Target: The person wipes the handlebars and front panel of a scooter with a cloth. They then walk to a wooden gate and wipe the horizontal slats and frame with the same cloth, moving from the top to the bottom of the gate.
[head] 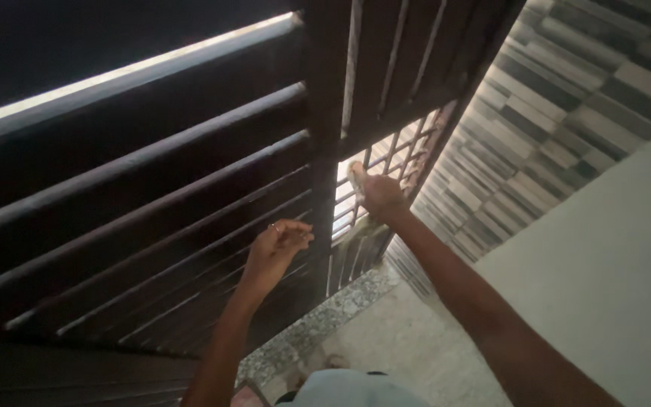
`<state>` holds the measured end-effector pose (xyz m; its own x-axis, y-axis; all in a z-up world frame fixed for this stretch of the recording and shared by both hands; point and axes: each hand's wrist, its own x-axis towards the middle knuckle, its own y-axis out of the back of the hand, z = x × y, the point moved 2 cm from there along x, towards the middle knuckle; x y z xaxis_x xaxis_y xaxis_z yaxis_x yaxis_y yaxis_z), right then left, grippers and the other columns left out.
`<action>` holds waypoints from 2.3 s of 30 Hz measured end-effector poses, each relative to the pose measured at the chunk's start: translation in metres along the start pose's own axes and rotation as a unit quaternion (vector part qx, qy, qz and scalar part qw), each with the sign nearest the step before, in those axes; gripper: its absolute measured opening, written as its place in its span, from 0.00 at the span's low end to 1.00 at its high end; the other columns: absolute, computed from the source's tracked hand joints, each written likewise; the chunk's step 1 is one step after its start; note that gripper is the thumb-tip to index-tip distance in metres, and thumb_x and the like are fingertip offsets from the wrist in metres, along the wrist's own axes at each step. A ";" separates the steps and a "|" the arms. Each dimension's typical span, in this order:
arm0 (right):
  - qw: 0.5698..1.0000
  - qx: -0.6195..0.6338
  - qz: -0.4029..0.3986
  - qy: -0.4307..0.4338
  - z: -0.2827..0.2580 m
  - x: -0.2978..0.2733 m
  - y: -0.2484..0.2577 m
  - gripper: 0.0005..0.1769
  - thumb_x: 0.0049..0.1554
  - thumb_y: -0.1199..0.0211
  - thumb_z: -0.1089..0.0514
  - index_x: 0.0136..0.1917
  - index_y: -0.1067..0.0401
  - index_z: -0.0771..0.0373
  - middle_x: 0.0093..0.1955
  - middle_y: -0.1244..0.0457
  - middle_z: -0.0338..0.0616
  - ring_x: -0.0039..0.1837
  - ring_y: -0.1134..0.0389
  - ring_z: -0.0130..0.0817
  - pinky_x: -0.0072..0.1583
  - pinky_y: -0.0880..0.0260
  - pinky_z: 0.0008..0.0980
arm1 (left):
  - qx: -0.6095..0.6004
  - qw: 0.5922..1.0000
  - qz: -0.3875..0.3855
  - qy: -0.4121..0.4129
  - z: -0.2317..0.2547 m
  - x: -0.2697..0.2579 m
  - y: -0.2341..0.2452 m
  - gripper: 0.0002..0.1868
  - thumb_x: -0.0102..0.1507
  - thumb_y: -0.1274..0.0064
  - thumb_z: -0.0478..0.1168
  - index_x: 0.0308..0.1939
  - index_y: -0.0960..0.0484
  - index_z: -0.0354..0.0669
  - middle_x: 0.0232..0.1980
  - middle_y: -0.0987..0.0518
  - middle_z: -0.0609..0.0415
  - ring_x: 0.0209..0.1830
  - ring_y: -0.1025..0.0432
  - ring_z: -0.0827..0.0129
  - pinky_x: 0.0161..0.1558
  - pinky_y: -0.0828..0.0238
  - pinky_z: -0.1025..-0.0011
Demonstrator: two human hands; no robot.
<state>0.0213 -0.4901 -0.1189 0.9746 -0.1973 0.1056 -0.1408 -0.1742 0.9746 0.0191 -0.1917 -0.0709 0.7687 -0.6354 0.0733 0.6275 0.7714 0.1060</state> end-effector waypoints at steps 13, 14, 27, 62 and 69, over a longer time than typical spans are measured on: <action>0.723 0.670 0.038 -0.162 -0.023 -0.056 -0.069 0.38 0.53 0.34 0.61 0.74 0.44 0.49 0.32 0.39 0.36 0.34 0.38 0.34 0.39 0.37 0.41 | 0.019 0.999 -0.002 0.035 -0.015 -0.019 0.026 0.15 0.66 0.47 0.44 0.51 0.18 0.37 0.47 0.14 0.50 0.46 0.19 0.68 0.51 0.23 0.70; 0.653 0.736 0.024 -0.174 -0.019 -0.050 -0.073 0.26 0.56 0.36 0.61 0.65 0.40 0.53 0.32 0.39 0.36 0.34 0.38 0.32 0.40 0.36 0.38 | 0.022 0.998 0.009 0.053 -0.016 -0.022 0.028 0.15 0.66 0.47 0.44 0.51 0.18 0.37 0.47 0.14 0.50 0.46 0.19 0.68 0.51 0.23 0.70; 0.474 0.854 -0.197 -0.085 0.002 -0.014 -0.082 0.15 0.63 0.37 0.59 0.36 0.37 0.54 0.30 0.44 0.32 0.32 0.44 0.27 0.38 0.43 0.30 | -0.005 0.999 0.030 -0.033 -0.019 0.006 -0.025 0.12 0.68 0.47 0.41 0.51 0.19 0.38 0.47 0.15 0.52 0.46 0.21 0.70 0.50 0.23 0.71; 0.980 0.089 -0.075 0.163 0.061 0.052 0.010 0.20 0.54 0.34 0.56 0.56 0.36 0.64 0.45 0.31 0.55 0.51 0.27 0.54 0.54 0.28 0.51 | -0.018 0.975 0.218 0.031 -0.037 0.087 -0.128 0.14 0.70 0.48 0.46 0.48 0.15 0.39 0.42 0.14 0.53 0.39 0.23 0.72 0.44 0.25 0.74; 0.984 0.063 -0.066 0.150 0.091 0.038 0.010 0.32 0.57 0.40 0.57 0.73 0.42 0.59 0.37 0.31 0.52 0.42 0.27 0.51 0.47 0.27 0.51 | 0.008 0.986 0.169 -0.011 -0.029 0.116 -0.148 0.10 0.68 0.47 0.40 0.46 0.16 0.38 0.46 0.15 0.53 0.43 0.21 0.71 0.47 0.24 0.72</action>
<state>0.0409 -0.5873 -0.1233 0.9907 0.1257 0.0517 -0.0116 -0.3008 0.9536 0.0192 -0.3785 -0.1064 0.9302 -0.3436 0.1288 0.3346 0.9384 0.0868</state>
